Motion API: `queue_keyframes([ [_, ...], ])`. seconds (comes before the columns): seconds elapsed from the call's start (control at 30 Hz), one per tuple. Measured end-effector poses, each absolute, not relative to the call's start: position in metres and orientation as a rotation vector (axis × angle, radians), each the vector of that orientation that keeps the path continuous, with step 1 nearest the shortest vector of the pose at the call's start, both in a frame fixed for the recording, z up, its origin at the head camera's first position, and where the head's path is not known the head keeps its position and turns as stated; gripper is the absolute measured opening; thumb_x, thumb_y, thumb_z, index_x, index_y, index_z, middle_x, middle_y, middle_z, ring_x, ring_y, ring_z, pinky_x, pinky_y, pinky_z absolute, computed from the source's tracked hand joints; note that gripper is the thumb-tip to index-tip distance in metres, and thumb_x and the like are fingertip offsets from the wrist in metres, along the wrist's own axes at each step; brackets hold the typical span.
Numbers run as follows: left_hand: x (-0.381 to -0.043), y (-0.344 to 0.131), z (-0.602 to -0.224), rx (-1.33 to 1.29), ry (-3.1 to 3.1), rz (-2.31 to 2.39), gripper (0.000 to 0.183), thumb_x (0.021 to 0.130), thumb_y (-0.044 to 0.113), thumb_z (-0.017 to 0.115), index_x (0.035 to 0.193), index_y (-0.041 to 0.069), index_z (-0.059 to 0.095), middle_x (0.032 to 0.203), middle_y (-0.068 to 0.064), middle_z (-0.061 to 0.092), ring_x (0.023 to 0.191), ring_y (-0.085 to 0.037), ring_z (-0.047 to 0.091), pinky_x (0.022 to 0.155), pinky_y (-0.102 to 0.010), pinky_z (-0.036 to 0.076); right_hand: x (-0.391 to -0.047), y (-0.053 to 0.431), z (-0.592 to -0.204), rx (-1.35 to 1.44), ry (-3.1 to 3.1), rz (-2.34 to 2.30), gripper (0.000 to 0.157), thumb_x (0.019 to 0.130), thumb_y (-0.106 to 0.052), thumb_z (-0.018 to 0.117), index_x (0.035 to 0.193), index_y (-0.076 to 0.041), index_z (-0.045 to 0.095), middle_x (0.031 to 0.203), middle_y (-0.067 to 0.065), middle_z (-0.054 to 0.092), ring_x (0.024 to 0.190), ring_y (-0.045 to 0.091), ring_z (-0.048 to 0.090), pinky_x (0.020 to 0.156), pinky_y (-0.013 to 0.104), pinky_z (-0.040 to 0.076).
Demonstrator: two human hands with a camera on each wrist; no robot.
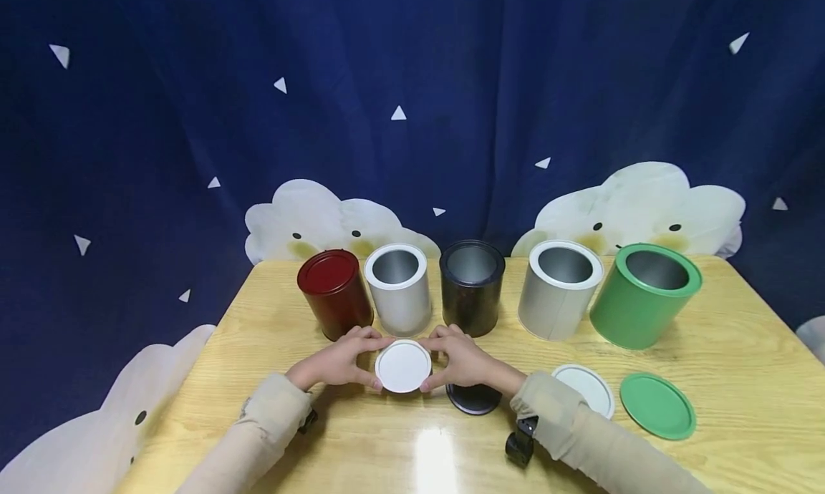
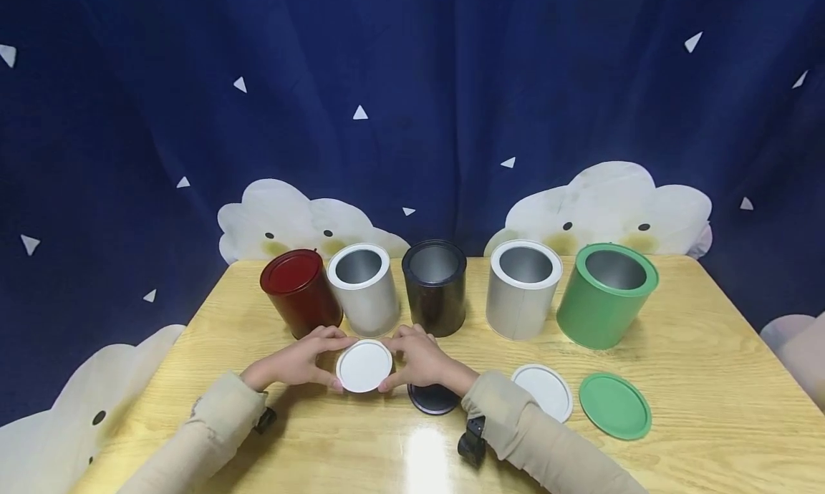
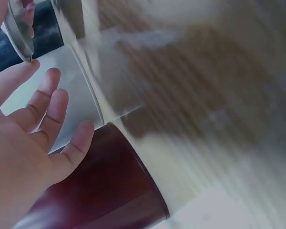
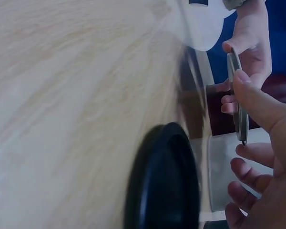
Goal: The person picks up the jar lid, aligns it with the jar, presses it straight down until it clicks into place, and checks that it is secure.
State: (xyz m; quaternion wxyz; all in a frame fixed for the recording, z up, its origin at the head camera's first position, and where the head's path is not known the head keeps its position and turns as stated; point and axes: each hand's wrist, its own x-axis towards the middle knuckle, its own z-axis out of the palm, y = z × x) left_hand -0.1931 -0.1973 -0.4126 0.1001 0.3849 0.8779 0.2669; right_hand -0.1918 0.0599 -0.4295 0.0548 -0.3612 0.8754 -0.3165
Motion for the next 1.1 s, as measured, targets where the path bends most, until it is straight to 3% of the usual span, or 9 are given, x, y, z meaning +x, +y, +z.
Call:
queue_keyframes([
  [0.3,-0.186,-0.200,-0.415,1.159,2.620,0.804,0.068,0.068,0.026,0.080,0.125,0.002,0.054,0.109,-0.006,0.053,0.101,-0.022,0.042,0.086,-0.040,0.036,-0.186,0.059,-0.428,-1.120,2.649,-0.981,0.071,0.063,-0.038,0.081,0.121,-0.005,0.059,0.095,0.000,0.053,0.083,0.013,0.036,0.069,0.029,0.029],
  [1.1,-0.190,-0.199,-0.391,1.154,2.636,0.994,0.068,0.066,0.022,0.081,0.127,0.008,0.054,0.114,-0.003,0.053,0.105,-0.018,0.043,0.088,-0.044,0.038,-0.194,0.067,-0.397,-1.209,2.651,-1.047,0.073,0.065,-0.036,0.081,0.123,0.000,0.056,0.099,0.005,0.055,0.096,0.022,0.046,0.080,0.036,0.040],
])
